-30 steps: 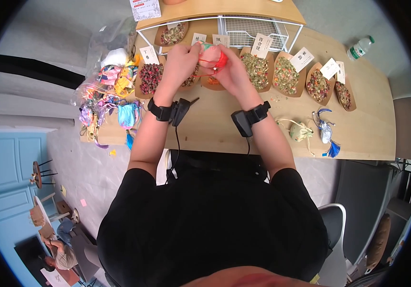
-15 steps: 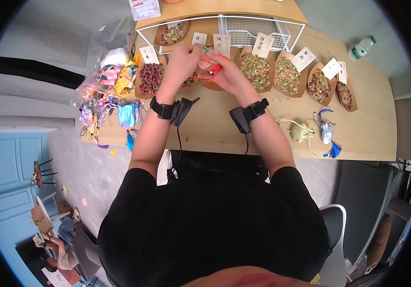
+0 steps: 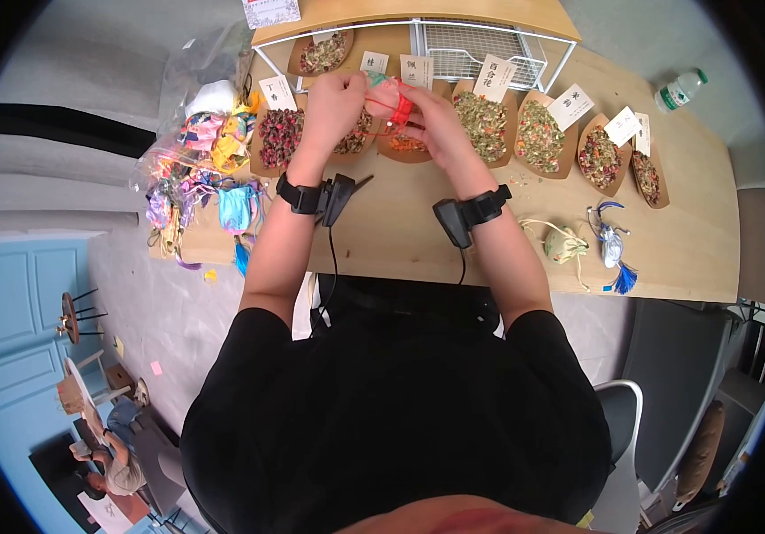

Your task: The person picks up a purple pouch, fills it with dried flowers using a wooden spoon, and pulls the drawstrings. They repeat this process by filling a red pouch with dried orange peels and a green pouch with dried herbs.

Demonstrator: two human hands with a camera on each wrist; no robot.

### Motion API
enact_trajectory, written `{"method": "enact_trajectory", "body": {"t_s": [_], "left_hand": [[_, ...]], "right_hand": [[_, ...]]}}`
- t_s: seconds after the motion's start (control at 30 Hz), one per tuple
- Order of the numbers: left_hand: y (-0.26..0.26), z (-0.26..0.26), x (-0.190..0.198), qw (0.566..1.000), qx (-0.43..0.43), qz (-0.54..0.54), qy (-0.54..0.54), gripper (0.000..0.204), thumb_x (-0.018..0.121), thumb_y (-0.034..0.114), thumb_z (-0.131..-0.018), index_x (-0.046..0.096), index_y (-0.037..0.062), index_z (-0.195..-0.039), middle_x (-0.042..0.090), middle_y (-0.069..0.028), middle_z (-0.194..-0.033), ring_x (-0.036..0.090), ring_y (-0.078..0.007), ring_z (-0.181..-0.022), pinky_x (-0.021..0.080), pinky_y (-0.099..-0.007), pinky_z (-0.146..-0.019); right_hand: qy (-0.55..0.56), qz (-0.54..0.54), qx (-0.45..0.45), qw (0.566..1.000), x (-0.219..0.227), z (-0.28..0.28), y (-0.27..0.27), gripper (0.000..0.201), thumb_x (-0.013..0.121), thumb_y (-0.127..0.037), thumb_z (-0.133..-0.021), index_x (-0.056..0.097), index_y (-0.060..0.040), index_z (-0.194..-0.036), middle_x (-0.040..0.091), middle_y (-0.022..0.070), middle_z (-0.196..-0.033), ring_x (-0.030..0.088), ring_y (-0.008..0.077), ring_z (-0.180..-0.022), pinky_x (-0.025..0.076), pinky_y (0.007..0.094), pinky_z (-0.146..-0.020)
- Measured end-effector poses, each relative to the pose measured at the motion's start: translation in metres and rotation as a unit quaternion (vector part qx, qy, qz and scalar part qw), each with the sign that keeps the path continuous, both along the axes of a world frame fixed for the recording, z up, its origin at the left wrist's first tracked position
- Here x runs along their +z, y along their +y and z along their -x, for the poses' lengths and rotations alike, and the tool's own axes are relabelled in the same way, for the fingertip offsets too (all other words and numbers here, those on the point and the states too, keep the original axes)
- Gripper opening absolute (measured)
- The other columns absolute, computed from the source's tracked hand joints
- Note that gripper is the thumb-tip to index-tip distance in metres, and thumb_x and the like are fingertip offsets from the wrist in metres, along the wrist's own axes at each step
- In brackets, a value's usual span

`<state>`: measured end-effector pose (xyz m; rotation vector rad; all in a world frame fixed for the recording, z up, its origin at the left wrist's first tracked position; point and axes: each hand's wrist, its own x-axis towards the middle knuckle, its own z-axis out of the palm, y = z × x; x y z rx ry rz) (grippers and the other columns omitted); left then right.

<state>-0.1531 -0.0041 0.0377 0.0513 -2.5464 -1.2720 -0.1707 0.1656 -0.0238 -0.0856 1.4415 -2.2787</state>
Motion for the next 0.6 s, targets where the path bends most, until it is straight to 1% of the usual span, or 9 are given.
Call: {"method": "enact_trajectory", "body": {"t_s": [0.03, 0.13, 0.23, 0.33, 0.43, 0.53, 0.6], "left_hand": [[0.000, 0.000, -0.002, 1.000, -0.002, -0.005, 0.009, 0.040, 0.054, 0.026, -0.093, 0.061, -0.0082, -0.073, 0.049, -0.0177, -0.051, 0.049, -0.0178, -0.047, 0.044, -0.0386, -0.052], [0.006, -0.004, 0.003, 0.998, 0.008, -0.018, -0.064, 0.038, 0.054, 0.028, -0.093, 0.062, -0.0081, -0.083, 0.056, -0.0174, -0.060, 0.051, -0.0155, -0.057, 0.045, -0.0355, -0.059], [0.007, 0.002, -0.010, 0.998, -0.011, -0.023, -0.063, 0.040, 0.054, 0.029, -0.094, 0.064, -0.0079, -0.083, 0.057, -0.0160, -0.060, 0.052, -0.0157, -0.057, 0.045, -0.0351, -0.060], [0.010, 0.005, -0.014, 0.998, -0.005, -0.035, -0.043, 0.042, 0.054, 0.030, -0.093, 0.065, -0.0063, -0.075, 0.056, -0.0186, -0.054, 0.059, -0.0262, -0.050, 0.045, -0.0394, -0.053], [0.011, 0.002, -0.008, 0.999, -0.003, -0.015, -0.053, 0.041, 0.053, 0.030, -0.094, 0.066, -0.0058, -0.077, 0.056, -0.0188, -0.055, 0.059, -0.0268, -0.051, 0.046, -0.0394, -0.054], [0.011, -0.001, -0.004, 0.999, -0.003, 0.000, -0.034, 0.041, 0.053, 0.029, -0.094, 0.066, -0.0062, -0.079, 0.055, -0.0187, -0.054, 0.060, -0.0261, -0.051, 0.046, -0.0392, -0.054], [0.007, 0.004, -0.010, 1.000, 0.004, -0.010, -0.009, 0.040, 0.052, 0.028, -0.094, 0.066, -0.0068, -0.079, 0.055, -0.0180, -0.053, 0.058, -0.0240, -0.050, 0.045, -0.0384, -0.053]], "right_hand": [[0.004, -0.002, -0.008, 1.000, 0.002, -0.001, 0.000, 0.041, 0.057, -0.035, -0.096, 0.060, -0.0044, -0.124, 0.066, 0.0072, -0.109, 0.065, 0.0141, -0.098, 0.053, 0.0291, -0.082], [-0.004, 0.044, -0.002, 0.999, -0.003, 0.003, -0.001, 0.038, 0.058, -0.034, -0.097, 0.060, -0.0053, -0.122, 0.066, 0.0062, -0.108, 0.065, 0.0141, -0.099, 0.053, 0.0294, -0.081], [-0.018, 0.154, 0.078, 0.985, -0.006, 0.007, -0.002, 0.039, 0.060, -0.036, -0.096, 0.059, -0.0068, -0.121, 0.065, 0.0049, -0.111, 0.064, 0.0142, -0.099, 0.054, 0.0312, -0.081], [-0.032, 0.140, 0.074, 0.987, -0.003, 0.002, -0.005, 0.040, 0.062, -0.037, -0.095, 0.058, -0.0078, -0.123, 0.065, 0.0050, -0.111, 0.063, 0.0135, -0.096, 0.055, 0.0315, -0.080], [-0.018, 0.069, 0.076, 0.995, -0.008, 0.004, -0.005, 0.041, 0.061, -0.038, -0.096, 0.058, -0.0069, -0.123, 0.065, 0.0048, -0.111, 0.063, 0.0120, -0.095, 0.055, 0.0315, -0.081], [0.015, 0.014, 0.059, 0.998, -0.011, 0.005, -0.004, 0.043, 0.061, -0.040, -0.095, 0.059, -0.0053, -0.121, 0.065, 0.0041, -0.107, 0.063, 0.0106, -0.095, 0.055, 0.0306, -0.082], [0.010, 0.002, 0.042, 0.999, -0.011, 0.007, -0.001, 0.045, 0.061, -0.043, -0.095, 0.061, -0.0049, -0.119, 0.065, 0.0038, -0.105, 0.063, 0.0106, -0.095, 0.053, 0.0303, -0.084]]}}
